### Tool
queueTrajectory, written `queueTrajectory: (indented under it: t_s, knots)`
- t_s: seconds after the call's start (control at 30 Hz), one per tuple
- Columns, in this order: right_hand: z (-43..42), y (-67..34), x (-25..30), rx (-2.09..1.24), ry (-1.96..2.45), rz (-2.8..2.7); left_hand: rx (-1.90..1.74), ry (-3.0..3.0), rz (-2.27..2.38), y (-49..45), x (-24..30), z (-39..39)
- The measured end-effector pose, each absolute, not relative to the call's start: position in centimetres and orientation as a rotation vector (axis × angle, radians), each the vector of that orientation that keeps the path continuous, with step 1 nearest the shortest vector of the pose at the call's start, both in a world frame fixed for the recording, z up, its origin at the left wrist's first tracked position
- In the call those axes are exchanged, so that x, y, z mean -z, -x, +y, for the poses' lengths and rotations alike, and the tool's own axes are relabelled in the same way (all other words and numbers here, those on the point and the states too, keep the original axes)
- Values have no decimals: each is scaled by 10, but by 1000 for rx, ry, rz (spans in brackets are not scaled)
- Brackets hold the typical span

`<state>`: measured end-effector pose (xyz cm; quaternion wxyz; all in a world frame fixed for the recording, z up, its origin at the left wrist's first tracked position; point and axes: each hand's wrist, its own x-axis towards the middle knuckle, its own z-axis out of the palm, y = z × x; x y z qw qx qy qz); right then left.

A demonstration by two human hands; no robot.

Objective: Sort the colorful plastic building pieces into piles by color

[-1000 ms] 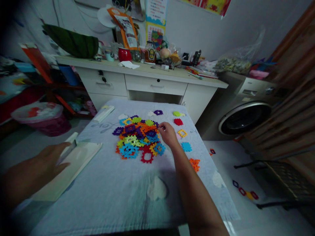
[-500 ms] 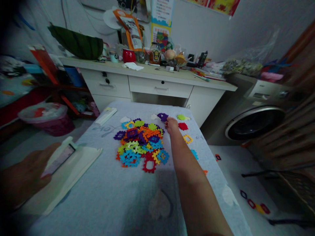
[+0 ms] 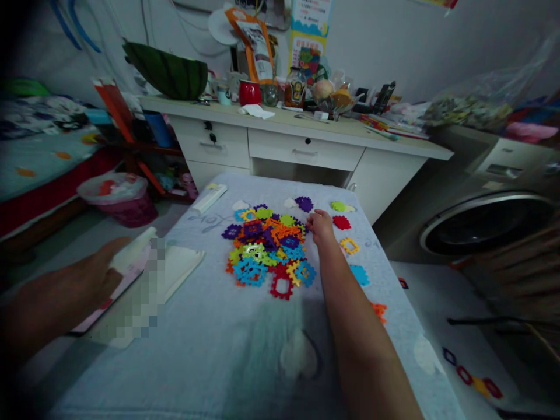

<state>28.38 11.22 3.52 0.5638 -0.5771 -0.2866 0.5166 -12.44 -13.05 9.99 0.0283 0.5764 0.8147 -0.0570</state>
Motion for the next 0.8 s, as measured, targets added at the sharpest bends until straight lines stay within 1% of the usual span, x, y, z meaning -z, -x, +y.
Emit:
queueTrajectory:
  t_s: [0.13,0.23,0.33,0.47,0.63,0.8]
  knots:
    - [82,-290,-41,-1098,1338,-874,270,-1756,2464,118,-110,-133]
    - [64,-294,-48,-959,1354,-981,247,-1792,2453,122,-107,-133]
    - [48,-293,-54,-895,1356,-1078,218,-1844,2472,127,-100,-133]
    - [19,-284,-59,-959,1324,-1195,179,-1926,2451,126,-97,-135]
    - [-23,-278,-63,-1112,1275,-1320,249,-1893,2464,121,-101,-136]
    - [-52,-287,-61,-1056,1246,-1450,251,-1863,2501,123,-100,-136]
